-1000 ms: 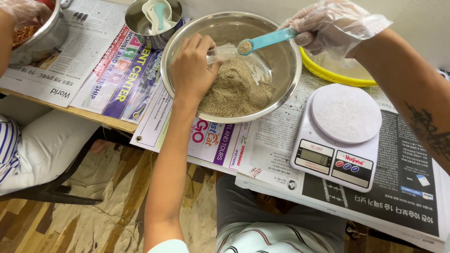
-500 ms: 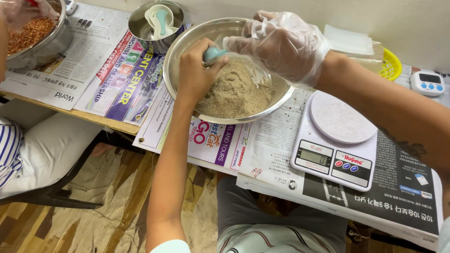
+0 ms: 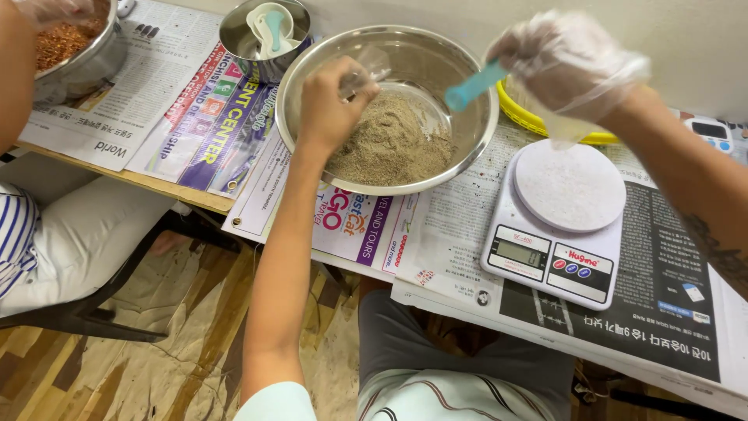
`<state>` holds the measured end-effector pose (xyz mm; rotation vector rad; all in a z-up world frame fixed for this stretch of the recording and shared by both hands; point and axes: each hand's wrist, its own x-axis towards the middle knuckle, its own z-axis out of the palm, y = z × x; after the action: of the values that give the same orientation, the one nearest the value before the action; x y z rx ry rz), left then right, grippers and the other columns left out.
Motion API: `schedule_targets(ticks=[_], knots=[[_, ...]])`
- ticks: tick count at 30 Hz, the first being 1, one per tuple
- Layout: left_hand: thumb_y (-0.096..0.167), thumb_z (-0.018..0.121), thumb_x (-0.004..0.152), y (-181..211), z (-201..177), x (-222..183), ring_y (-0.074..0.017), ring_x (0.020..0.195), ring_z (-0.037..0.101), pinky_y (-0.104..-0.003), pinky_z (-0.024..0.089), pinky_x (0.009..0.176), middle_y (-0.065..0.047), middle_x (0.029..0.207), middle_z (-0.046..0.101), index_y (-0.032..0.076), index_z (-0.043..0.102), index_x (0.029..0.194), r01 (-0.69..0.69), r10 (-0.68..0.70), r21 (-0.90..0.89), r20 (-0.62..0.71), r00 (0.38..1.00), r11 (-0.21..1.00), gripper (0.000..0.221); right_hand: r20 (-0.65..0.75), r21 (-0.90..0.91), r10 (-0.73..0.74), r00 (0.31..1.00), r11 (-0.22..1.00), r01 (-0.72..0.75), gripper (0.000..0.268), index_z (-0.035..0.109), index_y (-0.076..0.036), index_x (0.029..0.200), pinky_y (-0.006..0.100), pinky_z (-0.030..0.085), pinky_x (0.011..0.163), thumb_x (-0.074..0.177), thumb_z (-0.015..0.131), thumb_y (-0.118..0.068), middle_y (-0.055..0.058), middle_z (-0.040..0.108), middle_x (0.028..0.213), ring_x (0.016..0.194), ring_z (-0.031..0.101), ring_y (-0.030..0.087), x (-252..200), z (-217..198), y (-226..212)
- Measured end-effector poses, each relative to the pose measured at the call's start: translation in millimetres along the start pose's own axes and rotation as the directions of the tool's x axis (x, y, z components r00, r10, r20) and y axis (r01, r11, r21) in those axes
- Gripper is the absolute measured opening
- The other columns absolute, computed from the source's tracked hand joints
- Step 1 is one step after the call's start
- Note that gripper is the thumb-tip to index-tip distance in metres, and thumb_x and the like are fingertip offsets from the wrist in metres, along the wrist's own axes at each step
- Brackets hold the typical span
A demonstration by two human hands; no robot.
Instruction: Packaging and weighing powder into small plastic bags using a scoop and digital scale
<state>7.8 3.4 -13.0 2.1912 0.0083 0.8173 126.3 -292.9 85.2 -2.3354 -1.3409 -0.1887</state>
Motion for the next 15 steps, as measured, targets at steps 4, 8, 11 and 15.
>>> schedule_targets(ticks=[4,8,11,15], knots=[[0.021,0.083,0.087,-3.3,8.0,1.5,-0.013,0.078,0.062,-0.028,0.052,0.073,-0.001,0.086,0.069,0.015,0.065,0.09,-0.113,0.108,0.262,0.036,0.994,0.958,0.019,0.228,-0.13,0.153,0.962,0.984,-0.126,0.033,0.073,-0.011,0.119,0.033,0.054,0.049,0.113,0.041,-0.013,0.012,0.073,0.101,0.072,0.069,0.026,-1.1,25.1,-14.7],[0.015,0.083,0.087,-1.6,6.2,-1.2,-0.0145,0.08,0.065,-0.029,0.053,0.074,-0.003,0.088,0.071,0.014,0.064,0.089,-0.116,0.117,0.264,0.012,0.993,0.958,0.019,0.319,-0.126,0.245,0.915,0.968,-0.215,0.033,0.065,-0.02,0.091,0.041,0.041,0.082,0.097,0.033,-0.019,0.004,0.069,0.096,0.089,0.063,0.026,7.3,68.2,13.1],[0.024,0.086,0.086,5.7,5.0,-3.6,-0.0151,0.078,0.063,-0.031,0.052,0.066,-0.001,0.089,0.068,0.016,0.065,0.091,-0.093,0.081,0.316,0.05,0.995,0.944,0.023,0.412,0.042,0.242,0.878,0.958,-0.284,0.026,0.074,-0.019,0.11,0.022,0.044,0.054,0.109,0.049,-0.019,0.001,0.07,0.089,0.068,0.06,0.017,8.0,77.2,12.7],[0.026,0.086,0.086,4.2,5.3,-3.5,-0.0171,0.081,0.065,-0.034,0.053,0.068,-0.001,0.09,0.069,0.016,0.065,0.091,-0.086,0.076,0.31,0.045,0.996,0.947,0.024,0.432,0.057,0.078,0.898,0.992,-0.114,0.022,0.076,-0.019,0.109,0.027,0.063,0.071,0.106,0.054,-0.018,0.0,0.078,0.104,0.08,0.074,0.015,6.9,65.7,0.2]])
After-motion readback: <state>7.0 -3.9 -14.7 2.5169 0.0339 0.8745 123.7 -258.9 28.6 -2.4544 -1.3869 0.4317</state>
